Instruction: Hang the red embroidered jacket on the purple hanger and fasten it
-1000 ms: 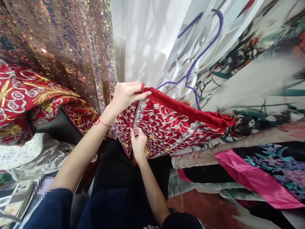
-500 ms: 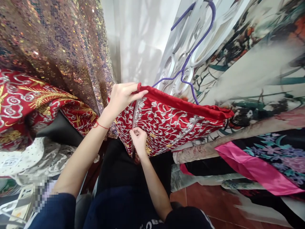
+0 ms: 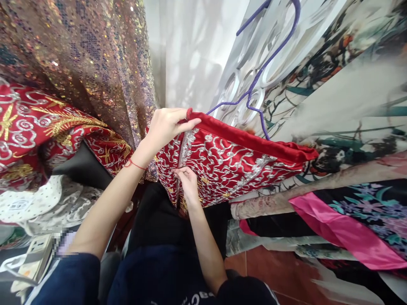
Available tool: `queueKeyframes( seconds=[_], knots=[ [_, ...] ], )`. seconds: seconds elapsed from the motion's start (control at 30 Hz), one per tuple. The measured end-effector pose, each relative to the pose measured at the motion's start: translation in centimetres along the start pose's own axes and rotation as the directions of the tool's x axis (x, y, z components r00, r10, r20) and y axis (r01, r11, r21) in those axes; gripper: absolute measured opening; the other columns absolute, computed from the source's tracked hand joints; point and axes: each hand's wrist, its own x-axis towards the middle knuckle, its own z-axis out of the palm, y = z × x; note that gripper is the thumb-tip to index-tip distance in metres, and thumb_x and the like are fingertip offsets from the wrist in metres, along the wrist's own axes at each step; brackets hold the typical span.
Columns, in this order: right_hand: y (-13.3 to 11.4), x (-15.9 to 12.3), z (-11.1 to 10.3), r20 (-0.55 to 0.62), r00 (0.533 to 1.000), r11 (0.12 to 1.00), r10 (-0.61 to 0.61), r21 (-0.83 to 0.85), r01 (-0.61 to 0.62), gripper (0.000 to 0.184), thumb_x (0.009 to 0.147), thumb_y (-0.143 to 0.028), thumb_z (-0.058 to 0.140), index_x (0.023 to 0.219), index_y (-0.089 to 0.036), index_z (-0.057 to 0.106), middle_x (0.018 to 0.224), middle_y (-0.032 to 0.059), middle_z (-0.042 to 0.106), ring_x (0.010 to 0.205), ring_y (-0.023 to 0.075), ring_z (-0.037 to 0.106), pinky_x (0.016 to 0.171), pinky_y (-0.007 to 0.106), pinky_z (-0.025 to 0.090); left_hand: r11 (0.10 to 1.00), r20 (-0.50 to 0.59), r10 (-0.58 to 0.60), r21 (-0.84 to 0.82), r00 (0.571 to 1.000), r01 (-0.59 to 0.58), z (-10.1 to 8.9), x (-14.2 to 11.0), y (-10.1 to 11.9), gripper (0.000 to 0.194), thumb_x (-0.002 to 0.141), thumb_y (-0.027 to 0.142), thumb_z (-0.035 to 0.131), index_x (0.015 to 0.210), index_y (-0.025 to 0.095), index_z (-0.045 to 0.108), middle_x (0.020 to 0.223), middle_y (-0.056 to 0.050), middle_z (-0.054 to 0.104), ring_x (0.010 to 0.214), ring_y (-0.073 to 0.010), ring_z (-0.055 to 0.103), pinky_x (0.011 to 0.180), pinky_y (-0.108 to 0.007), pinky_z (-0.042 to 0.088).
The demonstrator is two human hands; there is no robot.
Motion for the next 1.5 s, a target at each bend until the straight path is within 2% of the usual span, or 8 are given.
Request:
queueKeyframes(
  seconds=[0.13,0.27,0.5,0.67,0.87,1.03,1.27,1.5],
  knots=[
    [0.1,0.0,-0.1,-0.018,1.000,1.000,-0.010,0.007,0.010,0.027,0.071,-0.043,0.073,0.070,-0.022,0.055,0.084,0.0035,0.076,0.096,0.0204,0.073,0.093,0.034,0.054,1.000,0.004,-0.008,0.007,1.000,0.008,0.1,-0.1,0.1,0.062,0.100,0.066,0.038,0.079,0.019,0.073,0.054,0.001,0.053,0.049,-0.0101,0.046,0.051,-0.029,0.028],
    [-0.1,-0.2,-0.2,-0.026,0.999,1.000,-0.025,0.006,0.025,0.028,0.072,-0.043,0.073,0.070,-0.023,0.054,0.079,0.0009,0.072,0.098,0.0210,0.072,0.094,0.034,0.053,1.000,0.007,-0.013,0.003,1.000,0.013,0.0,-0.1,0.2,0.061,0.100,0.065,0.038,0.079,0.019,0.073,0.056,0.000,0.054,0.050,-0.0103,0.047,0.051,-0.028,0.029],
    [-0.8,-0.7,-0.1,-0.022,0.998,0.998,-0.065,-0.028,0.064,0.022,0.074,-0.039,0.072,0.072,-0.022,0.057,0.074,-0.0017,0.066,0.082,0.0163,0.067,0.088,0.031,0.053,0.999,0.015,-0.001,-0.033,1.000,0.001,-0.2,-0.1,0.4,0.056,0.101,0.061,0.042,0.087,0.019,0.077,0.057,0.000,0.055,0.051,-0.0106,0.045,0.052,-0.029,0.029],
    [-1.1,-1.1,-0.3,0.014,0.996,0.994,-0.090,-0.055,0.090,0.023,0.074,-0.042,0.074,0.076,-0.022,0.063,0.079,0.0003,0.069,0.083,0.0172,0.066,0.086,0.031,0.054,0.999,0.023,-0.019,-0.029,1.000,0.019,-0.1,-0.2,0.5,0.059,0.100,0.064,0.039,0.089,0.019,0.076,0.058,-0.001,0.057,0.052,-0.0111,0.047,0.052,-0.029,0.030],
    [-1.7,-1.4,-0.5,0.030,0.987,0.953,-0.156,-0.258,0.159,0.015,0.082,-0.038,0.062,0.078,-0.023,0.062,0.076,0.0004,0.070,0.071,0.0162,0.065,0.075,0.030,0.054,0.999,0.042,-0.040,-0.018,0.998,0.040,-0.1,-0.2,0.4,0.058,0.100,0.065,0.040,0.083,0.019,0.072,0.057,-0.001,0.055,0.052,-0.0116,0.047,0.052,-0.030,0.031],
    [-2.0,-1.2,-0.3,0.039,0.987,0.968,-0.154,-0.195,0.159,0.013,0.080,-0.035,0.063,0.078,-0.022,0.060,0.080,0.0030,0.073,0.080,0.0188,0.071,0.083,0.034,0.056,0.999,0.041,-0.045,-0.014,0.998,0.046,-0.1,-0.3,0.4,0.059,0.099,0.065,0.040,0.081,0.019,0.071,0.057,0.000,0.052,0.051,-0.0114,0.046,0.053,-0.030,0.030],
    [-2.5,-1.4,0.0,0.057,0.987,0.967,-0.151,-0.197,0.159,0.019,0.079,-0.039,0.065,0.074,-0.023,0.056,0.070,-0.0009,0.064,0.069,0.0157,0.064,0.074,0.030,0.055,0.999,0.032,-0.039,-0.013,0.999,0.039,-0.2,-0.3,0.6,0.058,0.099,0.065,0.042,0.082,0.019,0.072,0.056,0.000,0.052,0.051,-0.0113,0.044,0.052,-0.030,0.028],
    [-3.5,-1.9,0.1,0.083,0.988,0.979,-0.130,-0.149,0.142,0.025,0.080,-0.046,0.069,0.081,-0.022,0.062,0.080,0.0006,0.068,0.079,0.0165,0.069,0.079,0.029,0.059,0.997,0.030,-0.059,-0.038,0.998,0.060,-0.1,-0.3,0.7,0.061,0.099,0.067,0.040,0.080,0.018,0.071,0.055,0.002,0.046,0.051,-0.0103,0.041,0.052,-0.029,0.028]
  ],
)
